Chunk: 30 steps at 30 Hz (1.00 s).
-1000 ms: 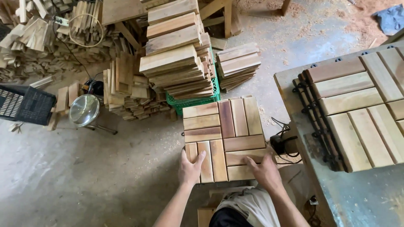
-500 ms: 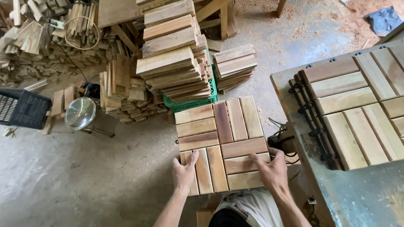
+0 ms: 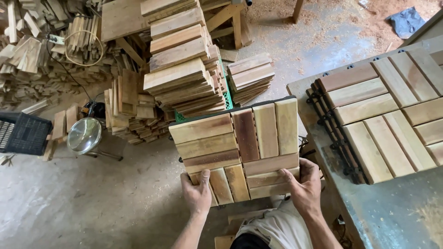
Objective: The person arranges small rectangular wooden blocks into a square pattern on a workbench. They then use a handheld power sander to smooth the surface of the assembled wooden tile.
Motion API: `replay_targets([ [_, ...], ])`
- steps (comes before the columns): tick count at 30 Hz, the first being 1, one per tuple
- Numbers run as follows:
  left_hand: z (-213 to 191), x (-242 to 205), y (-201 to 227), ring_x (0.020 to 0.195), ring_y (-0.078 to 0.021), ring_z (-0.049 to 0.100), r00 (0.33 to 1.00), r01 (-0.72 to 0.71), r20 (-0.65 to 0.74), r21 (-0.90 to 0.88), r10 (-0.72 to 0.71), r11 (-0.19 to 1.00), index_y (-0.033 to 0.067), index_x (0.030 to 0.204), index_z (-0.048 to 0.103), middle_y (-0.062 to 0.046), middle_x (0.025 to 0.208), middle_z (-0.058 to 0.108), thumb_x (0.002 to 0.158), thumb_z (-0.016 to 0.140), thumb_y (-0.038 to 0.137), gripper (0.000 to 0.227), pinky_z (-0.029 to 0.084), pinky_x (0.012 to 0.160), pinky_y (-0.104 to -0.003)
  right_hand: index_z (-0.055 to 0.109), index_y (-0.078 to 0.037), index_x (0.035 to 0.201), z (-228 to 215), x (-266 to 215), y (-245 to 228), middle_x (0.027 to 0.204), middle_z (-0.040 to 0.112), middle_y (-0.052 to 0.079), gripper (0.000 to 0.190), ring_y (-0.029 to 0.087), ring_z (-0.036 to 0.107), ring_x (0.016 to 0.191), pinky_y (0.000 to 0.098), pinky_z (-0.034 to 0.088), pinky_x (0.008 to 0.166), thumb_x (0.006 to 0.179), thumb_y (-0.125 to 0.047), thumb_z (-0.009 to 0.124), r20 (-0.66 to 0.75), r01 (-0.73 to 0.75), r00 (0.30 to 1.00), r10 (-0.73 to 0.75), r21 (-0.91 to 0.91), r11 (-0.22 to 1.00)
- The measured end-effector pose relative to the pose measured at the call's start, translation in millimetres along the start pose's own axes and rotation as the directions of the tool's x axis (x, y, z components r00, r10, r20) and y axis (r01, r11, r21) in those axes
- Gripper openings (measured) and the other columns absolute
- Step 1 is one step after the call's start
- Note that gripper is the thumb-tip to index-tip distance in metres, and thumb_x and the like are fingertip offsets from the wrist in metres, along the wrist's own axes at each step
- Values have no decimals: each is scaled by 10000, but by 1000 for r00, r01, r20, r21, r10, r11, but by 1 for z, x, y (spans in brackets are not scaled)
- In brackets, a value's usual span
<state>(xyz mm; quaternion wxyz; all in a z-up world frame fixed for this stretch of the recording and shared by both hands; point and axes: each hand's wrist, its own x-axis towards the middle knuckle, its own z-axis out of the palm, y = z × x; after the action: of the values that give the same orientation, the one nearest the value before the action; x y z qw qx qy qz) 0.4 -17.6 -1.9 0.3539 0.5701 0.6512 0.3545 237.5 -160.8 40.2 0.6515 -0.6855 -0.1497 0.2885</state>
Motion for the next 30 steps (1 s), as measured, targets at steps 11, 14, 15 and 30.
replay_targets([
  [11, 27, 20, 88, 685, -157, 501, 970, -183, 121, -205, 211, 961, 96, 922, 536, -11, 769, 536, 771, 727, 599, 559, 461, 601, -335, 534, 7, 1232, -25, 7, -38, 1158, 690, 154, 569, 195, 680, 1061, 284, 585, 894, 767, -142, 826, -239, 112, 967, -94, 60, 992],
  [14, 53, 19, 153, 741, -175, 530, 939, -138, 283, -205, 194, 969, 79, 940, 549, -36, 817, 546, 773, 712, 604, 575, 476, 653, -339, 544, -1, 1228, -45, 2, -80, 1147, 713, 154, 553, 202, 696, 1037, 289, 597, 877, 764, -115, 822, -383, 86, 923, -31, 127, 988],
  [15, 57, 15, 175, 762, -186, 577, 923, -65, 363, -178, 127, 982, 65, 967, 562, -53, 844, 581, 766, 708, 597, 587, 508, 664, -339, 540, 1, 1236, -50, -4, -97, 1152, 729, 169, 542, 226, 711, 1029, 306, 613, 868, 772, -94, 804, -409, 32, 911, 49, 188, 982],
  [30, 274, -18, 393, 1136, -331, 665, 398, -743, 861, 100, 317, 662, -30, 1584, 214, -212, 1270, 647, 591, 492, 930, 1409, 591, 890, -467, 458, -36, 1461, -112, 1, -129, 1324, 669, 118, 687, 220, 660, 1153, 338, 553, 984, 843, -176, 726, -754, 25, 650, 96, 148, 989],
])
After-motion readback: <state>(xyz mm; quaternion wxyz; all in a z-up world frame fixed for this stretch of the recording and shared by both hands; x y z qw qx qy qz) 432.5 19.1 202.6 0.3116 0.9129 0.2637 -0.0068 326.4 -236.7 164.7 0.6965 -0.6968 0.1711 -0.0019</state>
